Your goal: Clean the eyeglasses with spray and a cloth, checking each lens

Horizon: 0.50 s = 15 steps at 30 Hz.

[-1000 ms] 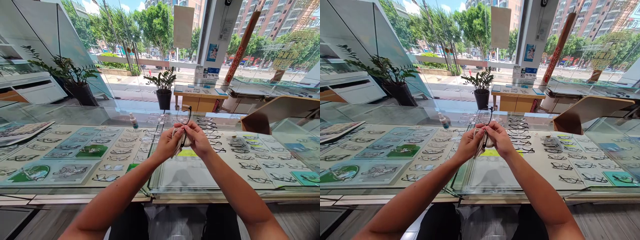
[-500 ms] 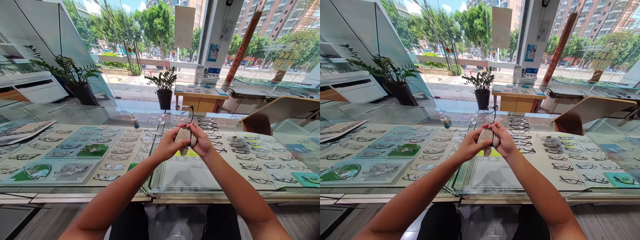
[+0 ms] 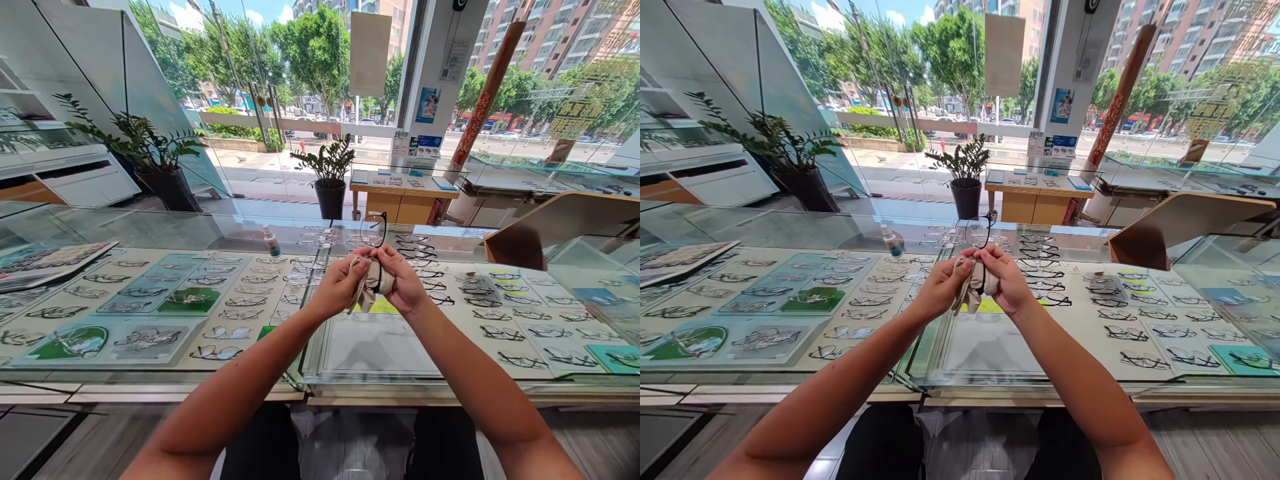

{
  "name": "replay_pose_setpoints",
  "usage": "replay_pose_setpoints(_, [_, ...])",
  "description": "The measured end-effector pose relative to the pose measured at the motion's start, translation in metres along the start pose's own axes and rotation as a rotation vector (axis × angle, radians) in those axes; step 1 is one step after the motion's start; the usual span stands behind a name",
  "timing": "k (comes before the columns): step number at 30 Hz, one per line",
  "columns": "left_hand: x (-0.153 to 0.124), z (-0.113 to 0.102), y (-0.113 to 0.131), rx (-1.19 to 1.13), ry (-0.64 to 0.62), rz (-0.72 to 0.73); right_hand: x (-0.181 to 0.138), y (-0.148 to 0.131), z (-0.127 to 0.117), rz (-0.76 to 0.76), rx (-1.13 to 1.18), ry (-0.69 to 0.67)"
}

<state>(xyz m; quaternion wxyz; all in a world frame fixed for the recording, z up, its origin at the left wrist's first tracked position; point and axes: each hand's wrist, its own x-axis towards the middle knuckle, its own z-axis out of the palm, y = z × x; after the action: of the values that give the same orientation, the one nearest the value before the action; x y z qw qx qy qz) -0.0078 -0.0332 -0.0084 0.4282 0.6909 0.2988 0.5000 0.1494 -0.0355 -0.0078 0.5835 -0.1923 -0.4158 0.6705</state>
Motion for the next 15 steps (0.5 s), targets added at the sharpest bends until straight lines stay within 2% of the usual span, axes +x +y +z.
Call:
replay_pose_setpoints(3, [0.0,-0.007,0.001,-0.061,-0.165,-0.017,0.001,-0.005,-0.005,-0.001,0.015,0.006])
replay_pose_setpoints(6, [-0.004,-0.008,-0.001,-0.13,-0.237,-0.064,0.002,-0.007,-0.006,0.006,0.019,0.015])
replay_pose_setpoints(10, [-0.008,-0.001,-0.006,-0.133,-0.139,-0.098,0.001,-0.003,-0.003,-0.003,-0.016,0.02])
replay_pose_setpoints(15, [-0.008,0.004,-0.008,-0.02,0.051,-0.028,-0.003,0.005,0.005,-0.047,-0.067,-0.007])
